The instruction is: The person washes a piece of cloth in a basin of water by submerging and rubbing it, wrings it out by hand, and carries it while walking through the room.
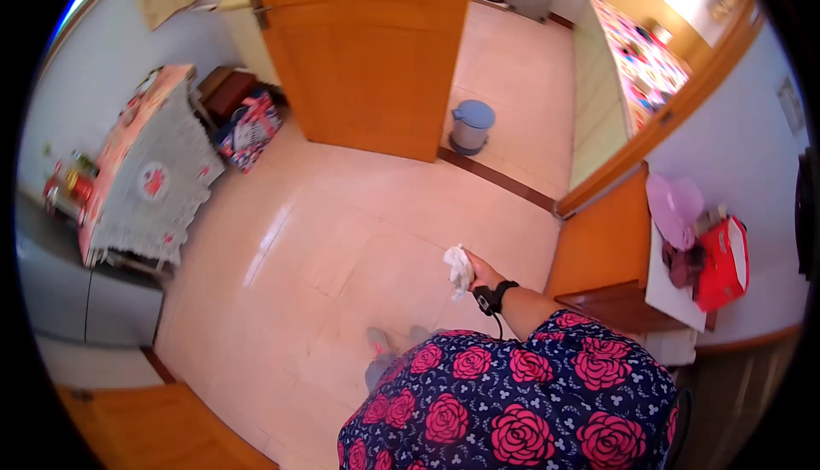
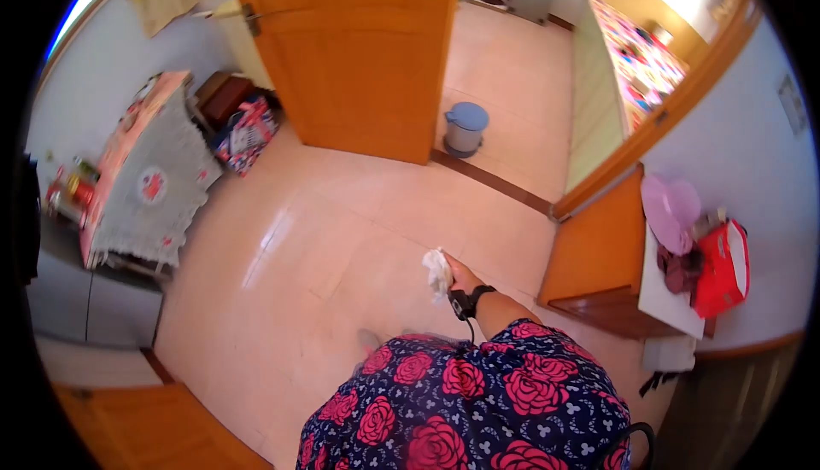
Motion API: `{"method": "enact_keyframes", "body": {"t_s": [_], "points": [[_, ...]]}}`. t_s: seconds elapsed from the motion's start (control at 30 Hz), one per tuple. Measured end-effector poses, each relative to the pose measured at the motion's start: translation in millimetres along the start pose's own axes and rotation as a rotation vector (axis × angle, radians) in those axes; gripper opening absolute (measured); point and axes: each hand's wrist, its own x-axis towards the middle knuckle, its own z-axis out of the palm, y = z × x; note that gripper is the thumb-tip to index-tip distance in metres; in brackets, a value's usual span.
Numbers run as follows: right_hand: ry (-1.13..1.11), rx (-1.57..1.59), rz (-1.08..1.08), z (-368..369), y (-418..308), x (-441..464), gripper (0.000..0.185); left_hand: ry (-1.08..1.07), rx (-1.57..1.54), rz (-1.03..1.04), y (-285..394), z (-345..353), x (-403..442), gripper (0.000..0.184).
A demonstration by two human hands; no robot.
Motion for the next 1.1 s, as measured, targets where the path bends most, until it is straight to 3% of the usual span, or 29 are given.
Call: {"method": "enact_keyframes", "body": {"t_s": [0.1, 0.37, 0.57, 0.6, 0.8, 0.83, 0.9, 0.93, 0.97, 1.0, 1.03, 1.07, 1.1], "points": [[0.040, 0.094, -0.047, -6, 1, -1, 0.033, -0.039, 0.093, -0.014, 29, 30, 22, 0.023], [0.028, 0.092, -0.206, -111, -4, -56, 0.029, -0.074, 0.167, 0.020, 60, 52, 49, 0.023], [0.279, -0.037, -0.116, -59, 13, 20, 0.022, -0.064, 0.208, -0.004, 140, 94, 131, 0.024], [0.254, -0.020, -0.156, -110, -7, -30, 0.023, -0.053, 0.207, 0.020, 110, 93, 88, 0.024], [0.395, -0.060, -0.299, -68, -45, 53, 0.031, -0.092, 0.215, 0.049, 158, 167, 135, 0.024], [0.425, -0.060, -0.304, -59, -58, 57, 0.030, -0.121, 0.249, 0.108, 161, 174, 130, 0.024], [0.482, -0.171, -0.251, 46, -74, 46, 0.025, -0.224, 0.722, 0.631, 179, 170, 125, 0.024], [0.456, -0.199, -0.187, -52, -52, 100, 0.027, -0.188, 0.791, 0.804, 183, 168, 115, 0.024], [0.301, 0.031, -0.251, -30, -56, 106, 0.029, -0.307, 0.424, 0.370, 203, 171, 113, 0.019], [0.236, 0.073, -0.219, -13, -59, 104, 0.032, -0.248, 0.033, -0.040, 223, 175, 110, 0.015], [0.233, -0.017, -0.212, -3, -60, 102, 0.036, -0.057, 0.127, 0.200, 218, 189, 98, 0.014], [0.212, -0.185, -0.243, 14, -38, 94, 0.040, -0.055, 0.184, 0.253, 246, 138, 139, 0.013], [0.178, -0.323, -0.271, 27, -36, 92, 0.045, 0.055, 0.033, 0.109, 264, 140, 110, 0.014]]}}
